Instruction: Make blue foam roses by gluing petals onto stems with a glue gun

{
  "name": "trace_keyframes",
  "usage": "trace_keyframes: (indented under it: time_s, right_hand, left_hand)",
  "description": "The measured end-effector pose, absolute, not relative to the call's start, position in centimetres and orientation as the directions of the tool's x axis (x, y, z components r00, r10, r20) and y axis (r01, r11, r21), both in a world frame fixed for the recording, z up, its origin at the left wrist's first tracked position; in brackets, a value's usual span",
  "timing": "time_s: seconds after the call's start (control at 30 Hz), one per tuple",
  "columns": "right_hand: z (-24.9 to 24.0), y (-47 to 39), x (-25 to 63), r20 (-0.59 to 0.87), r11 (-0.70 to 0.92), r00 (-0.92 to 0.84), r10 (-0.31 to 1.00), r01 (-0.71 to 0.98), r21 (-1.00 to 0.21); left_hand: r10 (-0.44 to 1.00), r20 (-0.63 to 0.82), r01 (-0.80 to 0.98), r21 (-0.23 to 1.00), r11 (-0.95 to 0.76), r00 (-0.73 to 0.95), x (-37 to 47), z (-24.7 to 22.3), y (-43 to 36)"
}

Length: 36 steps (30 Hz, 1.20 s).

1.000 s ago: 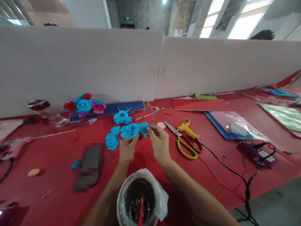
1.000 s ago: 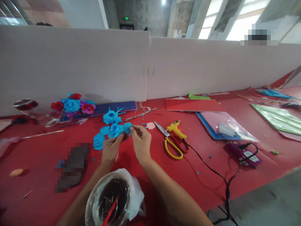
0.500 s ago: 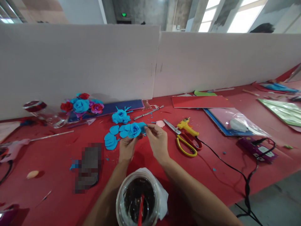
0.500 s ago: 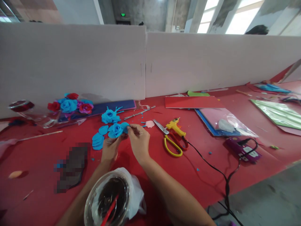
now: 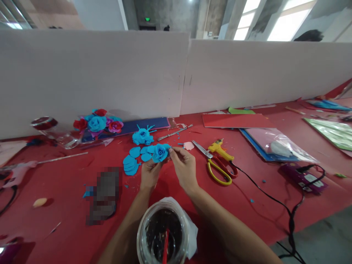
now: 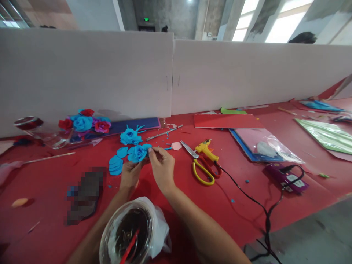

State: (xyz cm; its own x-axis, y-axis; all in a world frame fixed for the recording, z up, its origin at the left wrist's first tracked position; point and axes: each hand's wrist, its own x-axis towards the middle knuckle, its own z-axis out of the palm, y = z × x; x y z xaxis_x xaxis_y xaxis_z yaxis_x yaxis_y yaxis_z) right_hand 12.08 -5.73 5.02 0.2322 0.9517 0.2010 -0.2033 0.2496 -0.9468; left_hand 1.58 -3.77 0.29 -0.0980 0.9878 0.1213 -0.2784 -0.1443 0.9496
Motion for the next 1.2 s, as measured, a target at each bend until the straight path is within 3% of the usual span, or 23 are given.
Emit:
trace_keyframes:
  time_s: [0.23, 0.9, 1.1, 1.2]
  right_hand:
    - [5.2, -5.8, 11.9, 0.207, 0.252, 0.245, 0.947, -0.171, -0.953]
    - [5.2, -5.9, 12.0, 0.229, 0.264, 0.188, 0.955, -0.19, -0.945]
    - [4.9, -5.4, 12.5, 0.195, 0.239, 0.158, 0.968, -0.342, -0.909]
    - [4.6, -4.9, 12.8, 0.218, 0.236, 0.091, 0.972, -0.336, -0.912]
  left_hand:
    - [0.989, 0.086, -0.27, 0.956, -0.117, -0.122, 1.5, 0.5, -3.9]
    - [0.983, 0.178, -0.201, 0.962, -0.185, -0.05, 1.2, 0.5, -3.9]
    - [0.976, 0.2, -0.157, 0.965, -0.212, -0.084, 0.9, 0.0, -3.5]
    - [0.97, 0.229, -0.12, 0.964, -0.238, -0.085, 0.6, -0.6, -3.3]
